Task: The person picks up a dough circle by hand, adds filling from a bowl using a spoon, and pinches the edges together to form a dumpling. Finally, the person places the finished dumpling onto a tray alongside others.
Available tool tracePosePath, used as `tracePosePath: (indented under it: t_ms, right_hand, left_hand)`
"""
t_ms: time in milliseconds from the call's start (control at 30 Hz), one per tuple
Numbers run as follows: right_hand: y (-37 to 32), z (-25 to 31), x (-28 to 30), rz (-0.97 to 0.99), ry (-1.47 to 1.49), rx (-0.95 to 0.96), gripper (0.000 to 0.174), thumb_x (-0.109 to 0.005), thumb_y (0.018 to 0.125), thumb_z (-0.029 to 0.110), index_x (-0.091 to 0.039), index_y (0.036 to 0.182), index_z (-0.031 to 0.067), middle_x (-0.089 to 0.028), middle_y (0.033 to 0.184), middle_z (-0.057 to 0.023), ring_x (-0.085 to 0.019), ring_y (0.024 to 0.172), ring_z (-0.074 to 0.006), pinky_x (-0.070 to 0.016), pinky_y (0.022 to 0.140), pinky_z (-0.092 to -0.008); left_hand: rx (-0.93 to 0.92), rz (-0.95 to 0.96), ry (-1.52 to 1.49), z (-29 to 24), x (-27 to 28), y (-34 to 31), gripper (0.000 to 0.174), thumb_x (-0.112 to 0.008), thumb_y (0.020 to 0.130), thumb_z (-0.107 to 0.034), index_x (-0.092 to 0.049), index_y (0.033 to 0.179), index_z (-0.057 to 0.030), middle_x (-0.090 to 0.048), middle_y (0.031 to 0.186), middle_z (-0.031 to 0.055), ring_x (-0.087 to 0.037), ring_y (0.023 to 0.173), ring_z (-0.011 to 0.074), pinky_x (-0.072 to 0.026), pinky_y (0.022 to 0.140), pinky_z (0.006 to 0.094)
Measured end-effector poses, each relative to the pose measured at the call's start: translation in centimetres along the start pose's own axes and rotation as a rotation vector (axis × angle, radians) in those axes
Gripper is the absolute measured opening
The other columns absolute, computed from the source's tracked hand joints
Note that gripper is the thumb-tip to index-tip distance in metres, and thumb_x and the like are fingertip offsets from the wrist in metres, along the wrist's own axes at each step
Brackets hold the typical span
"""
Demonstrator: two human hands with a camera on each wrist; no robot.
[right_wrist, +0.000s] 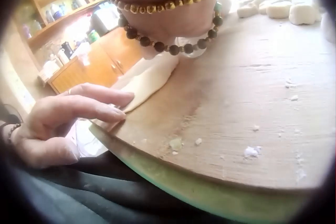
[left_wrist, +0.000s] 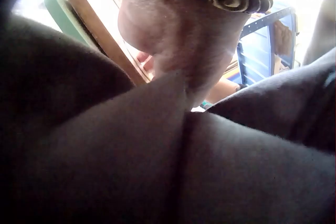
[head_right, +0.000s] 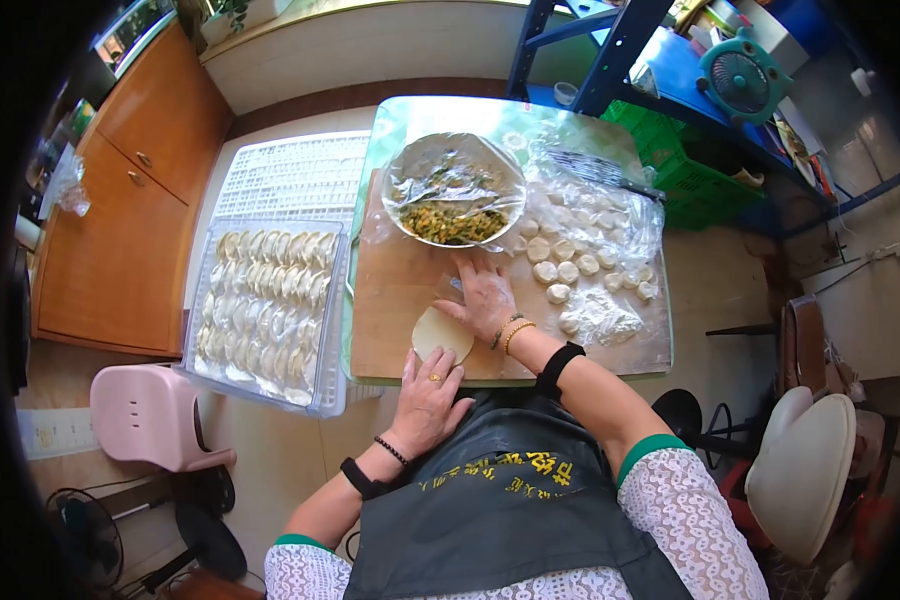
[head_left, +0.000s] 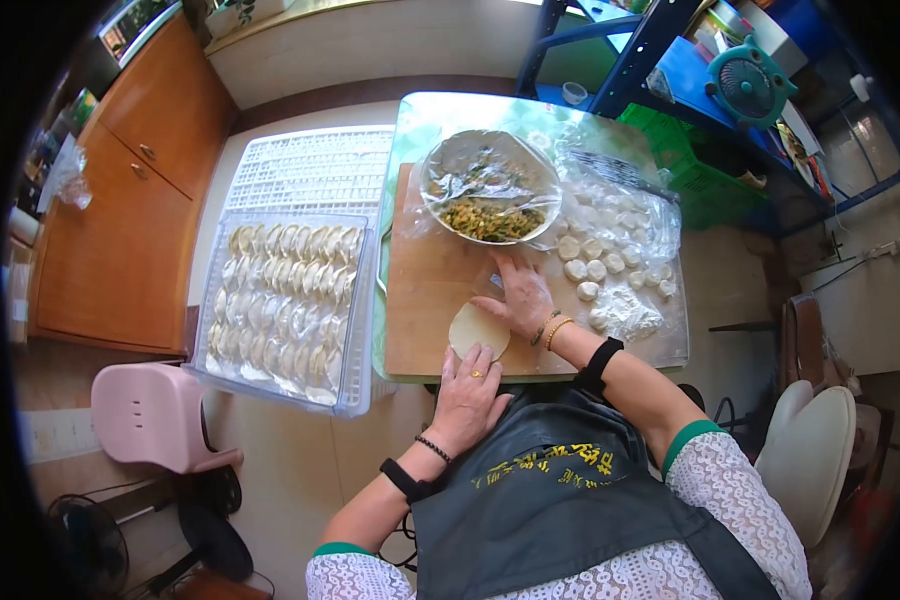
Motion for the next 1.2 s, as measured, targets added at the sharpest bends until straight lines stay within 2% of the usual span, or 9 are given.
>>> tracePosePath:
  t_ms: [233, 433, 600, 733, 800, 867, 933, 967, 1200]
  right_hand:
    - [-1.5, -3.0, 4.0, 0.015, -0.019, -0.002, 0.062, -0.075, 0.074, 0.035, -0.048, 0.121, 0.005, -0.06, 0.098, -0.0178, -0.062, 0.091, -0.035, -0.0517, 0.074, -0.0414]
    - [0.7, -4.4, 8.7, 0.425, -0.445, -0.034, 0.047, -0.078, 0.07, 0.027, -0.055, 0.106, 0.0061, -0.066, 0.088, -0.0164, -0.066, 0.086, -0.03, -0.0536, 0.071, -0.0388]
    - [3.1, -3.1, 6.3, 0.738, -0.609, -0.039, 0.017, -0.069, 0.077, 0.019, -0.071, 0.09, 0.0085, -0.07, 0.089, -0.0115, -0.069, 0.087, -0.0223, -0.0539, 0.069, -0.0332]
    - [2.4, -1.1, 6.2, 0.641, -0.757, 0.256, 0.016, -0.066, 0.076, 0.018, -0.072, 0.088, 0.0106, -0.07, 0.088, -0.0074, -0.065, 0.089, -0.0199, -0.0443, 0.075, -0.0376]
    - [1.0, -0.1, 5.9, 0.487, -0.602, 0.343, 0.013, -0.063, 0.076, 0.018, -0.068, 0.086, 0.0101, -0.068, 0.087, -0.0081, -0.064, 0.089, -0.0218, -0.0431, 0.076, -0.0381]
    - [-0.9, 1.1, 5.5, 0.327, -0.46, 0.426, 0.012, -0.061, 0.077, 0.019, -0.065, 0.083, 0.0096, -0.066, 0.086, -0.0088, -0.063, 0.088, -0.0236, -0.0419, 0.077, -0.0385]
    - [-2.2, 1.4, 3.7, 0.316, -0.295, 0.288, 0.011, -0.059, 0.079, 0.017, -0.063, 0.086, 0.0092, -0.065, 0.085, -0.009, -0.063, 0.088, -0.0253, -0.043, 0.078, -0.0399]
    - [-2.6, 1.4, 2.8, 0.311, -0.21, 0.222, 0.011, -0.057, 0.08, 0.017, -0.062, 0.087, 0.009, -0.065, 0.085, -0.0092, -0.063, 0.089, -0.0262, -0.0436, 0.078, -0.0406]
    - [-2.6, 1.4, 1.2, 0.362, 0.049, -0.208, 0.016, -0.055, 0.085, 0.018, -0.061, 0.093, 0.0052, -0.067, 0.095, -0.0165, -0.064, 0.095, -0.0316, -0.0468, 0.08, -0.045]
  left_hand:
    - [0.01, -0.006, -0.116, -1.0, 0.0, 0.6, 0.054, -0.069, 0.079, -0.028, -0.052, 0.123, -0.0019, -0.047, 0.13, 0.0193, -0.041, 0.125, 0.0352, -0.0247, 0.107, 0.0565]
    - [-0.042, 0.002, -0.151, -1.4, 0.0, 1.5, 0.052, -0.069, 0.08, -0.026, -0.053, 0.123, -0.0019, -0.044, 0.135, 0.021, -0.04, 0.129, 0.0357, -0.0249, 0.109, 0.0548]
    - [0.032, 0.06, -0.033, 0.3, 0.7, 1.1, 0.048, -0.069, 0.079, -0.023, -0.054, 0.119, -0.0013, -0.043, 0.136, 0.0222, -0.038, 0.13, 0.0368, -0.0248, 0.109, 0.0556]
    - [0.047, -0.103, -0.135, 0.9, 1.9, 0.4, 0.043, -0.07, 0.078, -0.016, -0.056, 0.116, -0.0001, -0.049, 0.13, 0.0223, -0.045, 0.124, 0.038, -0.0318, 0.105, 0.051]
    - [0.091, -0.21, -0.222, 1.6, 2.1, 0.2, 0.04, -0.069, 0.078, -0.011, -0.057, 0.114, 0.0003, -0.052, 0.126, 0.0219, -0.048, 0.119, 0.0388, -0.0363, 0.102, 0.0475]
    - [0.223, -0.307, -0.394, 2.0, 2.9, 0.5, 0.026, -0.064, 0.082, -0.009, -0.06, 0.106, 0.0017, -0.06, 0.109, 0.0196, -0.059, 0.102, 0.0334, -0.0456, 0.09, 0.0406]
    - [0.4, -0.297, -0.595, 2.8, 3.2, 0.5, 0.021, -0.061, 0.085, -0.007, -0.061, 0.103, 0.0023, -0.063, 0.102, 0.0188, -0.063, 0.092, 0.03, -0.0497, 0.082, 0.036]
    - [0.45, -0.349, -0.654, 3.2, 2.9, 0.7, 0.016, -0.059, 0.088, -0.007, -0.063, 0.101, 0.0028, -0.065, 0.094, 0.0147, -0.064, 0.082, 0.0214, -0.0507, 0.072, 0.0296]
    - [0.532, -0.336, -0.852, 5.4, 1.5, 1.5, 0.019, -0.056, 0.094, -0.009, -0.061, 0.106, 0.0047, -0.066, 0.094, 0.0076, -0.063, 0.085, 0.0126, -0.0518, 0.076, 0.0247]
Point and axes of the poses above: each hand's wrist, its own y-axis towards the middle knuckle, its own x-axis out of the back of the hand, z = x × y, the point moved 2 cm from there along y, towards the middle knuckle
